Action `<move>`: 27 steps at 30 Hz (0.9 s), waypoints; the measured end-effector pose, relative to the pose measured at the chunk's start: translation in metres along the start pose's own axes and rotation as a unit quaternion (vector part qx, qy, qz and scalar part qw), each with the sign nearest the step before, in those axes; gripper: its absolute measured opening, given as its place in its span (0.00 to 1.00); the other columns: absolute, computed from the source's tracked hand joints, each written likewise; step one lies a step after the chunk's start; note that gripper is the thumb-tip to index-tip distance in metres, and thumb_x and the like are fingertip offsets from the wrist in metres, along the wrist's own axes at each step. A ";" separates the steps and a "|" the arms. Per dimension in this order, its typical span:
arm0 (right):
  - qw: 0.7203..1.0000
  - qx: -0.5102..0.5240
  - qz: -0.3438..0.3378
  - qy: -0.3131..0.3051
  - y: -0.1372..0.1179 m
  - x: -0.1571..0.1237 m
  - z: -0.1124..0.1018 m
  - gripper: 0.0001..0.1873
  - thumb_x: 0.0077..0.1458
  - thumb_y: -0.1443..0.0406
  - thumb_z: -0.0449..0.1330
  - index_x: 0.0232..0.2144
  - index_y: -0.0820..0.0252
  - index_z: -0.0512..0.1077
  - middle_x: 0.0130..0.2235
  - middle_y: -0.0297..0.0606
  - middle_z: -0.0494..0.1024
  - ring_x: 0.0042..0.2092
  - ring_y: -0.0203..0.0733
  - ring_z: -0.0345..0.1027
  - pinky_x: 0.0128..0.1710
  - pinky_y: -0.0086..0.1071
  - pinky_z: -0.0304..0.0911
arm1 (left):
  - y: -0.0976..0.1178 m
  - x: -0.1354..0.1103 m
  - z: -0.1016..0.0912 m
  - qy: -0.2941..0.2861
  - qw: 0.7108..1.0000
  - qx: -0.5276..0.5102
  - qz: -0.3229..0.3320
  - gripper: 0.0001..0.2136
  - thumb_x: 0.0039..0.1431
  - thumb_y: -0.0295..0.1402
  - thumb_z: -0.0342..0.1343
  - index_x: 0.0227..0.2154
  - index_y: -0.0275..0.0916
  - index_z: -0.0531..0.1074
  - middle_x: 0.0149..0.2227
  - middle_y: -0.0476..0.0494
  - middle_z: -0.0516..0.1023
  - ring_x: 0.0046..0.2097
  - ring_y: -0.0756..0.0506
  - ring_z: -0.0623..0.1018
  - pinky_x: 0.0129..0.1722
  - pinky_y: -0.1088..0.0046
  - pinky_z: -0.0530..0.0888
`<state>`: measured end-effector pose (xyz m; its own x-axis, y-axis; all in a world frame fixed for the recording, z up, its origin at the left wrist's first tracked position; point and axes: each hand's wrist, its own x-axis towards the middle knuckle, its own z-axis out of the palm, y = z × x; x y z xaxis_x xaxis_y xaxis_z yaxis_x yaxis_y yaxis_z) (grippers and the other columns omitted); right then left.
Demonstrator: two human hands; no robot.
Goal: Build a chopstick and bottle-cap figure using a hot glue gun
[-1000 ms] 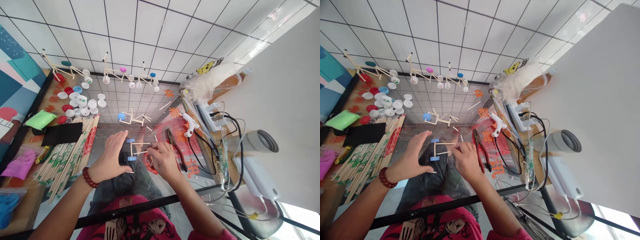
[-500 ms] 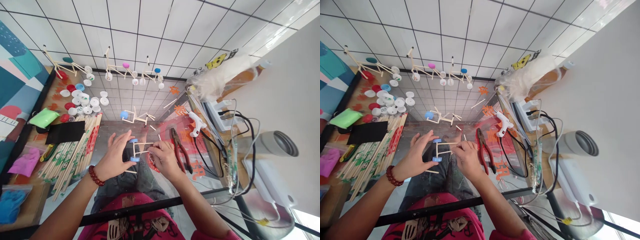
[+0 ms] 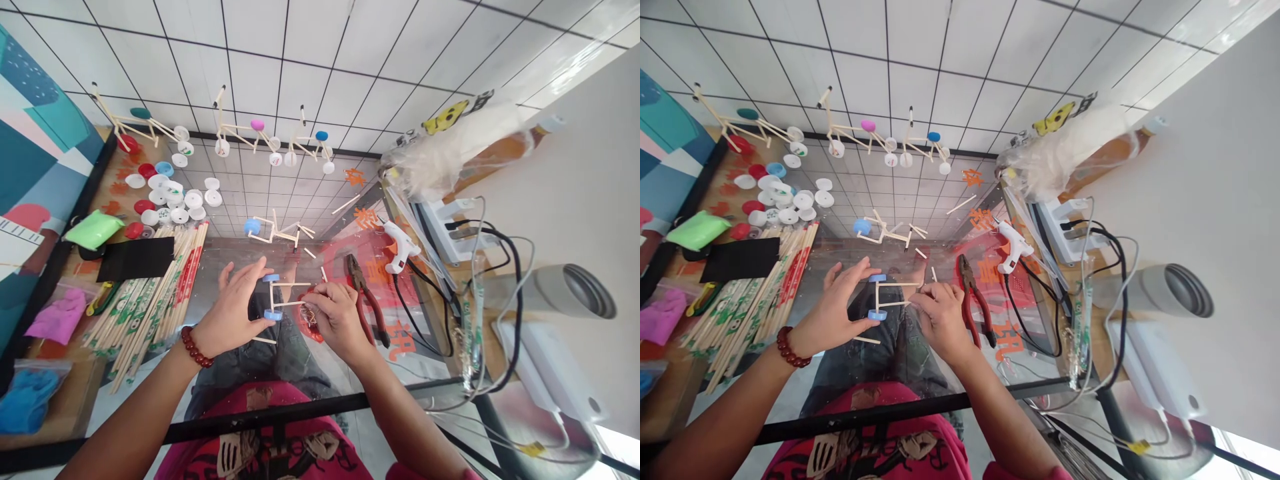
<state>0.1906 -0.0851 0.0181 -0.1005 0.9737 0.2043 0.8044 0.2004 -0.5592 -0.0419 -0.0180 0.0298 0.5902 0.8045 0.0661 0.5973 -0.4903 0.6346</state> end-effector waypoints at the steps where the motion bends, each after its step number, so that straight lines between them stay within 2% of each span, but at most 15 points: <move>1: 1.000 0.002 0.002 -0.002 0.000 0.000 0.000 0.11 0.61 0.71 0.56 0.38 0.51 0.77 0.37 0.34 0.74 0.42 0.40 0.66 0.47 0.40 0.49 | 0.000 0.000 0.000 -0.001 1.000 0.000 0.000 0.49 0.51 0.34 0.65 0.68 0.46 0.37 0.60 0.37 0.70 0.64 0.38 0.65 0.67 0.48 0.43; 18: 1.000 0.010 -0.007 -0.014 -0.001 0.003 0.006 0.11 0.62 0.70 0.55 0.39 0.53 0.76 0.37 0.35 0.74 0.41 0.40 0.67 0.47 0.41 0.51 | 0.001 -0.001 -0.001 -0.006 1.000 0.005 0.004 0.45 0.56 0.35 0.61 0.68 0.45 0.35 0.61 0.37 0.69 0.65 0.38 0.64 0.67 0.47 0.41; 27: 1.000 0.003 -0.008 -0.008 0.000 0.001 0.008 0.09 0.62 0.67 0.57 0.43 0.53 0.75 0.41 0.37 0.76 0.44 0.43 0.68 0.49 0.42 0.52 | 0.001 -0.001 0.000 -0.002 1.000 0.019 0.006 0.49 0.52 0.33 0.64 0.68 0.45 0.35 0.61 0.35 0.68 0.65 0.36 0.64 0.66 0.46 0.43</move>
<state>0.1862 -0.0830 0.0118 -0.1224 0.9721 0.2001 0.7986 0.2161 -0.5617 -0.0427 -0.0193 0.0304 0.5995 0.7972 0.0714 0.6104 -0.5131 0.6034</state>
